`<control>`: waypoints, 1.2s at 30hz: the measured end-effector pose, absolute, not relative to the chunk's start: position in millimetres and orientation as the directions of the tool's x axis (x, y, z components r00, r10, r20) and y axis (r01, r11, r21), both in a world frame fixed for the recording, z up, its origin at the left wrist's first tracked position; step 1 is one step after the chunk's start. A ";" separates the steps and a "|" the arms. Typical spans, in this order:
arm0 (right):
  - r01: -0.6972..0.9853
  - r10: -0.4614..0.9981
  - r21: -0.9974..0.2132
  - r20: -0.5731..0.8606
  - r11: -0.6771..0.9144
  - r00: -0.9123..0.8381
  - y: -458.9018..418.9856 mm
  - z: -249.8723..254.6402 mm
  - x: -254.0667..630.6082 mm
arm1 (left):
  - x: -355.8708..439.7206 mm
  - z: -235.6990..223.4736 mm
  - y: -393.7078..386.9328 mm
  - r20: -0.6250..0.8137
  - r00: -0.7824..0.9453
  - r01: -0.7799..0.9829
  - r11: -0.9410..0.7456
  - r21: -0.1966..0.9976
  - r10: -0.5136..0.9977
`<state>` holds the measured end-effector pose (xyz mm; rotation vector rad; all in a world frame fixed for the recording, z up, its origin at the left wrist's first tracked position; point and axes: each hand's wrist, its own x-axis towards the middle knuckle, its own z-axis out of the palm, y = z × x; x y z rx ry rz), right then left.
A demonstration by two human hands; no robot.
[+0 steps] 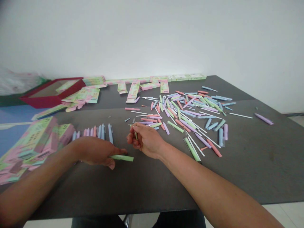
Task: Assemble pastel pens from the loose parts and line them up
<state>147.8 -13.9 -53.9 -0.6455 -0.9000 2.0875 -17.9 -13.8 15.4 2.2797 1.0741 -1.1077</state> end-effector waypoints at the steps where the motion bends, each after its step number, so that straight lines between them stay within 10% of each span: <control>1: -0.440 0.801 -0.768 -0.155 -0.465 -0.578 -14.1 -52.5 147.7 | -17.7 15.4 -13.9 -0.791 0.393 0.774 -0.633 0.009 0.469; 36: -0.444 0.853 -0.789 -0.185 -0.425 -0.488 -11.7 -58.3 145.1 | -15.0 19.7 -16.7 -0.801 0.379 0.782 -0.623 0.010 0.463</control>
